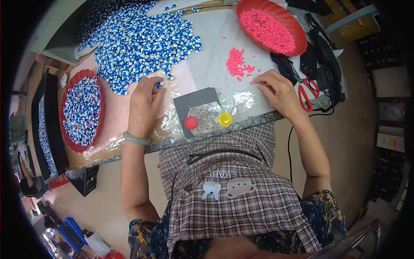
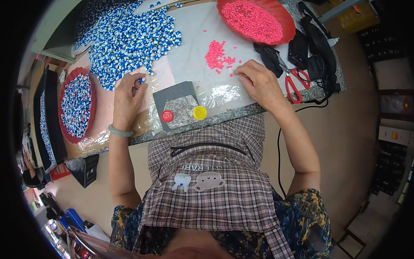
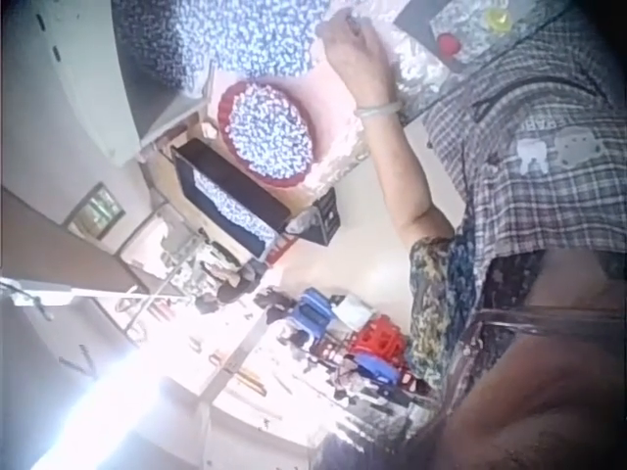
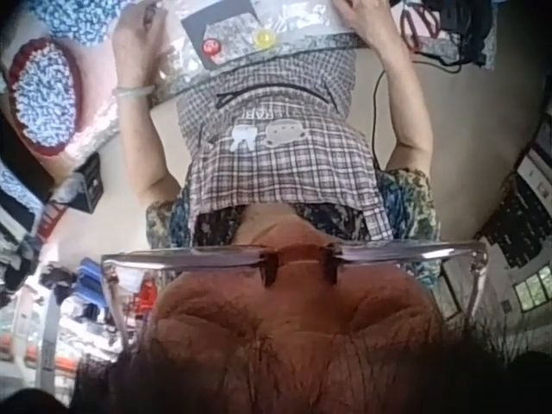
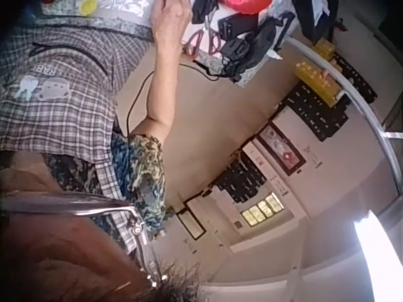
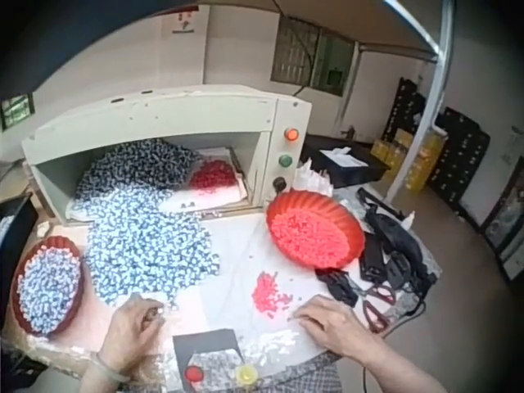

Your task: Assembling small plastic toy parts by hand at a factory workbench.

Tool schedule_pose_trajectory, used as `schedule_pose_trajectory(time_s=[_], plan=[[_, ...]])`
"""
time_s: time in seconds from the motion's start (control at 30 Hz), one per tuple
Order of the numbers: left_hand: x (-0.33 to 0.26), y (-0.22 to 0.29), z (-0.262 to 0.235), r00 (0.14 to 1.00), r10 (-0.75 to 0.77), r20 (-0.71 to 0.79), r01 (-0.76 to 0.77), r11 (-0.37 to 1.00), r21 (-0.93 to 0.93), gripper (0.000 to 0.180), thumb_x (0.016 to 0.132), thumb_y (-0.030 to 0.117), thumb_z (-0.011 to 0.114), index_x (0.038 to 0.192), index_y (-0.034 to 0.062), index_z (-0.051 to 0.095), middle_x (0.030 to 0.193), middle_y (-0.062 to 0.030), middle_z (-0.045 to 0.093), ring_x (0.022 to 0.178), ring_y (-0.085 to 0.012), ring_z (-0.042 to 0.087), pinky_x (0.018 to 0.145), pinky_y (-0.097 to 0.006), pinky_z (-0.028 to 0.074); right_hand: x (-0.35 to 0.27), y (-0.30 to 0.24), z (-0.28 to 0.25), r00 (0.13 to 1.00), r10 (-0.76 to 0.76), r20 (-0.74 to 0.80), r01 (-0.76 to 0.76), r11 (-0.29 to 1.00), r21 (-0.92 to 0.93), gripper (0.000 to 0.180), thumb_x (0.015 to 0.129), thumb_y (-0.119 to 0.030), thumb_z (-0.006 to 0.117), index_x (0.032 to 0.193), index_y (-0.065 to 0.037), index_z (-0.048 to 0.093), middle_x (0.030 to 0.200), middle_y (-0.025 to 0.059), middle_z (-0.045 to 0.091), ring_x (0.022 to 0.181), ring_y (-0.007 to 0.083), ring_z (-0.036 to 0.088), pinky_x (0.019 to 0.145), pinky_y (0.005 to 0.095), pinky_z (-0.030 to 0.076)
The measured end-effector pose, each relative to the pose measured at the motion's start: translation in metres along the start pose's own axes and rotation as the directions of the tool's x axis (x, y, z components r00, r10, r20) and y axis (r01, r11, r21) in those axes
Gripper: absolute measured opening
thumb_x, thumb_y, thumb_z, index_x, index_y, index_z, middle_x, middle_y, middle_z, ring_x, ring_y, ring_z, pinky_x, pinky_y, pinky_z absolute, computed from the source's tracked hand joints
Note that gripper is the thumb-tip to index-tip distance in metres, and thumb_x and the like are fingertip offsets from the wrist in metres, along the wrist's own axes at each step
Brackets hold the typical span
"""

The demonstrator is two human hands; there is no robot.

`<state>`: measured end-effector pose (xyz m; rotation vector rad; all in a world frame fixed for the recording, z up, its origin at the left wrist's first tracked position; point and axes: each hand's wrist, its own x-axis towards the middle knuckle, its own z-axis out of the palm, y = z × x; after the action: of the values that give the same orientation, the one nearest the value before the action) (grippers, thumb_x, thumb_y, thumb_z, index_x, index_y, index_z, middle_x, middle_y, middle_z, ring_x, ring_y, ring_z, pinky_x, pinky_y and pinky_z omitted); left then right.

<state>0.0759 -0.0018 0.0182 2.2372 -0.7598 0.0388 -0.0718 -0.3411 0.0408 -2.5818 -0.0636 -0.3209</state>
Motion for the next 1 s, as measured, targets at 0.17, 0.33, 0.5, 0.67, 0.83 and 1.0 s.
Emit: schedule_pose_trajectory(time_s=[0.17, 0.33, 0.5, 0.67, 0.83, 1.0], plan=[[0.0, -0.005, 0.0, 0.997, 0.073, -0.014, -0.071, 0.992, 0.108, 0.016, 0.087, 0.004, 0.066, 0.102, 0.0017, 0.063, 0.09, -0.0142, 0.059, 0.078, -0.0313, 0.061, 0.07, -0.041, 0.049, 0.01, -0.003, 0.01, 0.991, -0.136, -0.016, 0.135, 0.989, -0.059, 0.013, 0.085, -0.002, 0.068, 0.099, -0.002, 0.068, 0.093, 0.0108, 0.064, 0.082, 0.0277, 0.066, 0.071, 0.0365, 0.053], [-0.004, -0.003, -0.001, 0.991, 0.113, -0.077, -0.087, 0.957, 0.275, 0.01, 0.095, 0.01, 0.058, 0.099, 0.0018, 0.061, 0.095, -0.0176, 0.06, 0.085, -0.0367, 0.062, 0.072, -0.046, 0.049, 0.019, -0.004, 0.007, 0.97, -0.236, 0.053, 0.241, 0.963, -0.118, 0.011, 0.082, 0.0, 0.069, 0.092, -0.003, 0.064, 0.091, 0.0104, 0.062, 0.08, 0.0306, 0.065, 0.067, 0.0393, 0.053], [-0.012, 0.01, -0.005, 0.971, -0.239, -0.003, 0.221, 0.899, -0.378, 0.025, 0.103, 0.02, 0.052, 0.106, -0.0003, 0.067, 0.083, -0.0092, 0.064, 0.077, -0.0188, 0.062, 0.065, -0.031, 0.048, 0.019, -0.001, 0.005, 0.975, -0.215, 0.061, 0.221, 0.965, -0.138, 0.014, 0.078, 0.004, 0.067, 0.088, -0.003, 0.059, 0.085, 0.0101, 0.059, 0.073, 0.0295, 0.064, 0.062, 0.0377, 0.052], [-0.021, 0.054, -0.013, 0.883, -0.38, 0.274, 0.406, 0.327, -0.854, 0.024, 0.103, 0.021, 0.056, 0.109, 0.0017, 0.069, 0.082, 0.0013, 0.062, 0.065, -0.0006, 0.045, 0.056, -0.015, 0.035, 0.016, -0.016, 0.003, 0.997, -0.046, 0.069, 0.041, 0.996, 0.078, 0.012, 0.08, 0.007, 0.065, 0.087, -0.001, 0.059, 0.084, 0.0068, 0.059, 0.068, 0.0174, 0.062, 0.062, 0.0275, 0.05], [-0.031, 0.073, -0.009, 0.883, -0.203, 0.422, 0.468, 0.351, -0.811, 0.022, 0.101, 0.02, 0.058, 0.11, 0.0026, 0.069, 0.08, 0.0012, 0.062, 0.066, -0.0015, 0.048, 0.056, -0.017, 0.036, 0.01, -0.065, 0.011, 0.999, -0.022, -0.024, 0.031, 0.856, 0.515, 0.012, 0.079, 0.01, 0.065, 0.086, 0.002, 0.059, 0.089, 0.0062, 0.062, 0.079, 0.0116, 0.061, 0.07, 0.0236, 0.051], [-0.039, 0.11, 0.009, 0.905, -0.123, 0.407, 0.405, 0.539, -0.738, 0.017, 0.099, 0.016, 0.061, 0.106, 0.0018, 0.068, 0.085, 0.0025, 0.065, 0.073, -0.004, 0.054, 0.064, -0.02, 0.045, 0.004, -0.096, 0.011, 0.995, -0.076, -0.067, 0.1, 0.829, 0.551, 0.015, 0.075, 0.01, 0.068, 0.086, 0.002, 0.062, 0.09, 0.0085, 0.064, 0.078, 0.0138, 0.061, 0.069, 0.0245, 0.051]])
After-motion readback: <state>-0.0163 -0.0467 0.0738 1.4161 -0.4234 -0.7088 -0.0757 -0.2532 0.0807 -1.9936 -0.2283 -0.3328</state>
